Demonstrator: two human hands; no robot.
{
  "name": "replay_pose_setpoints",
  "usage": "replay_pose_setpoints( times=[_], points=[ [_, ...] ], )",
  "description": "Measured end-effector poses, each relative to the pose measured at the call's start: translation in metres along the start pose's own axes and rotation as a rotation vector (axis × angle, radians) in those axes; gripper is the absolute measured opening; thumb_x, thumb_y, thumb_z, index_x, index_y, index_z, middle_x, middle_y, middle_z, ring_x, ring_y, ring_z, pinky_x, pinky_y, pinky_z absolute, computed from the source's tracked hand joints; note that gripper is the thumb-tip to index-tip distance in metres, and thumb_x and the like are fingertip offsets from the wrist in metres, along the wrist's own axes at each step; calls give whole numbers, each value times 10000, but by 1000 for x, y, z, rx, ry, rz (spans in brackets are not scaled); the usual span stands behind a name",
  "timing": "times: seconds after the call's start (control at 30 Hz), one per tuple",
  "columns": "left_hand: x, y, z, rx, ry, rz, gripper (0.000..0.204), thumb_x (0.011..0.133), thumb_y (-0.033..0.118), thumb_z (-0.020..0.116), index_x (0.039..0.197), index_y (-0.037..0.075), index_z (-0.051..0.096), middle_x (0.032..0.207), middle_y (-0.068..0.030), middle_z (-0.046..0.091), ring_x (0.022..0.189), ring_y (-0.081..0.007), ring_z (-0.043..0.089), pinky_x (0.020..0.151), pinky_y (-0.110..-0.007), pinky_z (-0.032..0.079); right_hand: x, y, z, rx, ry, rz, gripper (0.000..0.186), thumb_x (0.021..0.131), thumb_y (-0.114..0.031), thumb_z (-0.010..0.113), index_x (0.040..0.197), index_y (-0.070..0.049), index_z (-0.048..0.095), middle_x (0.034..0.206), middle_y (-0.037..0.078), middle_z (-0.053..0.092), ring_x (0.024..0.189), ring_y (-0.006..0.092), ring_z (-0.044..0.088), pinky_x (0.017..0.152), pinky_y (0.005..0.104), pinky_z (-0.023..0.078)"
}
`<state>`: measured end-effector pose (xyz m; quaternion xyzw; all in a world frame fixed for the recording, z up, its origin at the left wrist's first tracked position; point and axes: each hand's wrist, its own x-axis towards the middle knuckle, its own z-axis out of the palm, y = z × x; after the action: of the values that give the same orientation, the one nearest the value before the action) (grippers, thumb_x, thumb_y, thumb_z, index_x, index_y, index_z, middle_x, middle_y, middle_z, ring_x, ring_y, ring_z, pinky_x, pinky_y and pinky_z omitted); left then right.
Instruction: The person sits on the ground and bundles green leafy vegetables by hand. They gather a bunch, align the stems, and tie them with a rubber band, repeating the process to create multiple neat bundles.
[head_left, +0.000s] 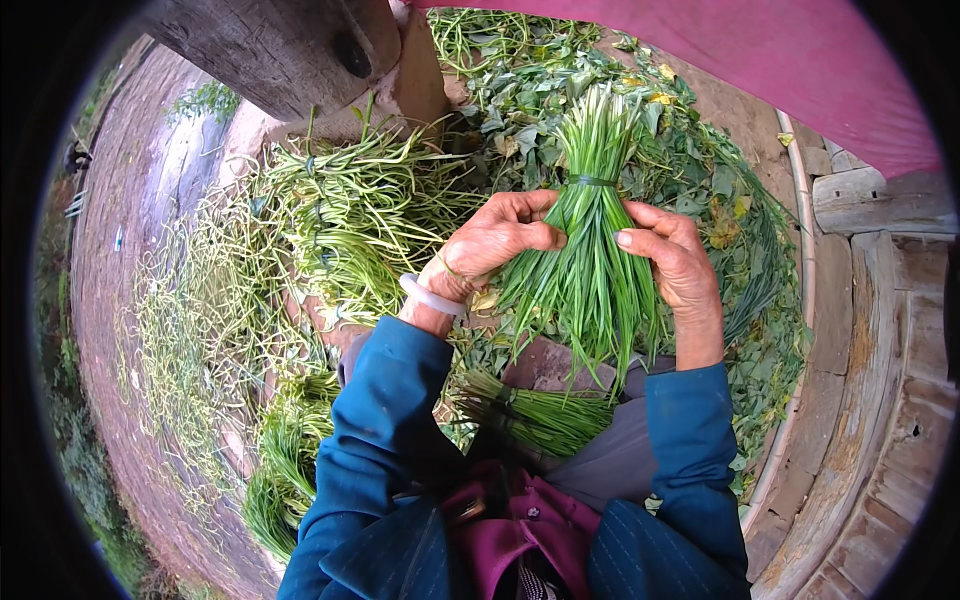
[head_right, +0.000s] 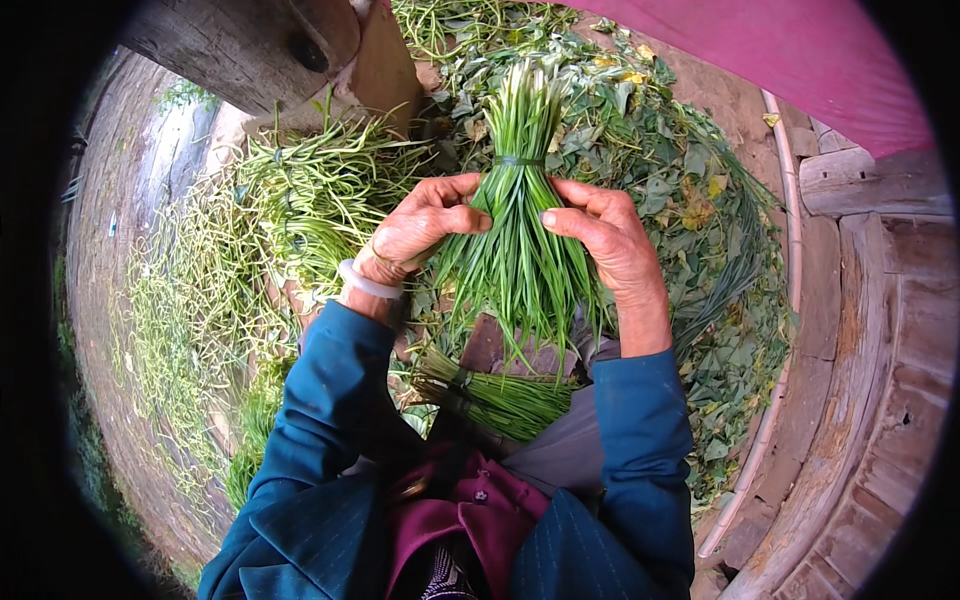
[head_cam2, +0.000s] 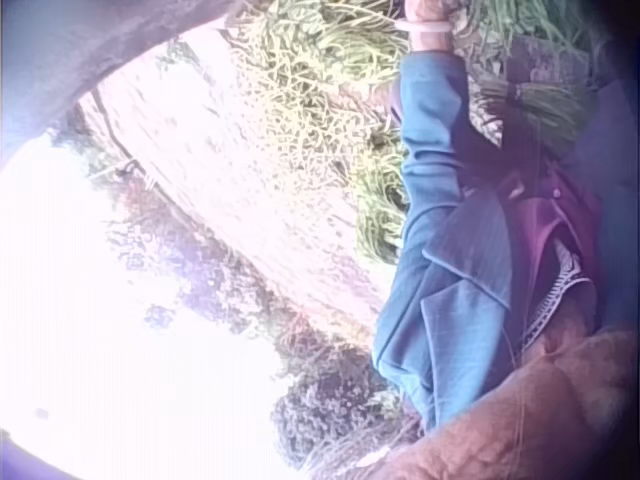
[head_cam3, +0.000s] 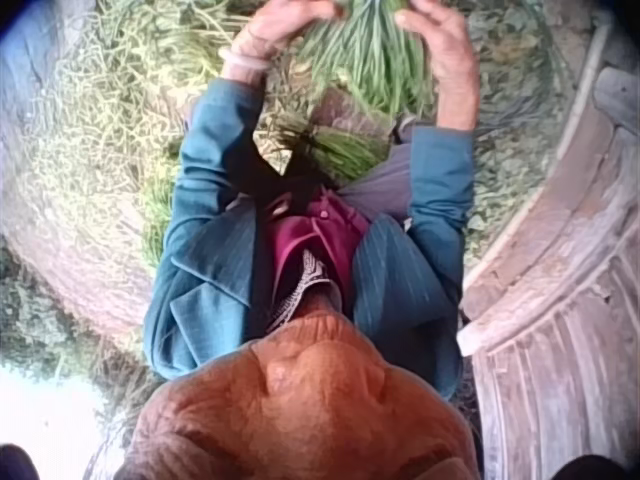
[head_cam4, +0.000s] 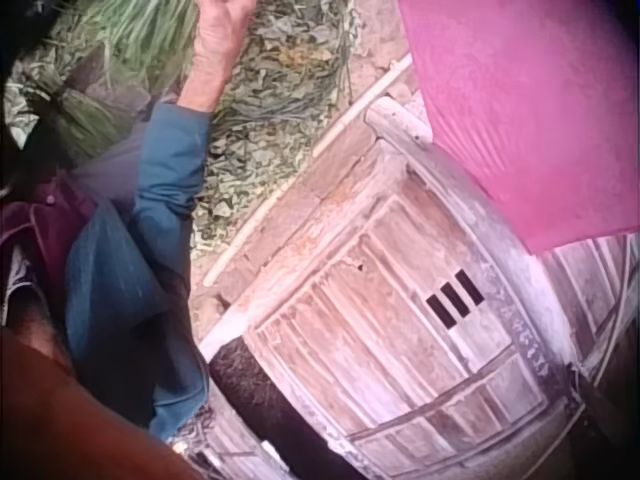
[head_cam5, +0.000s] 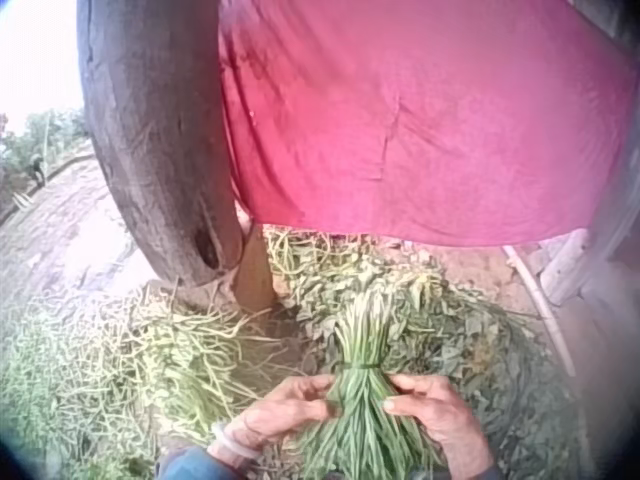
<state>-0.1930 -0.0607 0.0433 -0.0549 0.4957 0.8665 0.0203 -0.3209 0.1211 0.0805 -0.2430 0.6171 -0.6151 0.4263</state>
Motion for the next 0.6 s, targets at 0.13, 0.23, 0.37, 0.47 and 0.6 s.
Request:
replay_pose_setpoints(
  times=[0.13, 0.23, 0.37, 0.47, 0.6],
  points=[
    [-3, 8, 1, 31, -28, -27, 521, 773, 97, 599, 1264, -42, 493, 1095, -38, 613, 964, -87, 551, 898, -237, 413, 1, 4, -3, 3, 35, -19, 468, 790, -88, 661, 1209, 84, 543, 1052, 77, 640, 897, 106, 584, 828, 251, 456],
    [-7, 14, 7, 115, 47, -85, 684, 792, 258, 679, 1328, -60, 399, 1170, -95, 567, 1045, -132, 525, 929, -257, 399, 3, 10, 3, -40, 71, -38, 459, 806, -61, 643, 1229, 79, 528, 1054, 71, 635, 885, 93, 578, 816, 242, 460],
    [-1, 1, 9, 212, 114, -101, 906, 725, 372, 789, 1354, -87, 325, 1224, -155, 527, 1120, -177, 504, 968, -297, 400, 6, 12, 12, -92, 31, 12, 453, 819, -47, 636, 1241, 69, 519, 1054, 56, 626, 876, 78, 568, 799, 224, 458],
    [0, -1, 10, 384, 138, -80, 754, 734, 254, 775, 1306, -72, 407, 1133, -118, 585, 1015, -151, 551, 899, -278, 443, 6, 15, 11, -67, 24, 10, 454, 822, -40, 632, 1243, 79, 512, 1056, 52, 623, 881, 68, 561, 795, 218, 457],
    [2, -5, 0, 232, 77, -120, 529, 750, 84, 668, 1232, -54, 500, 1014, -60, 635, 876, -111, 583, 817, -246, 471, 5, 15, 7, -71, 43, 3, 456, 801, -48, 653, 1219, 87, 531, 1043, 63, 640, 878, 83, 583, 802, 236, 465]
  ],
)
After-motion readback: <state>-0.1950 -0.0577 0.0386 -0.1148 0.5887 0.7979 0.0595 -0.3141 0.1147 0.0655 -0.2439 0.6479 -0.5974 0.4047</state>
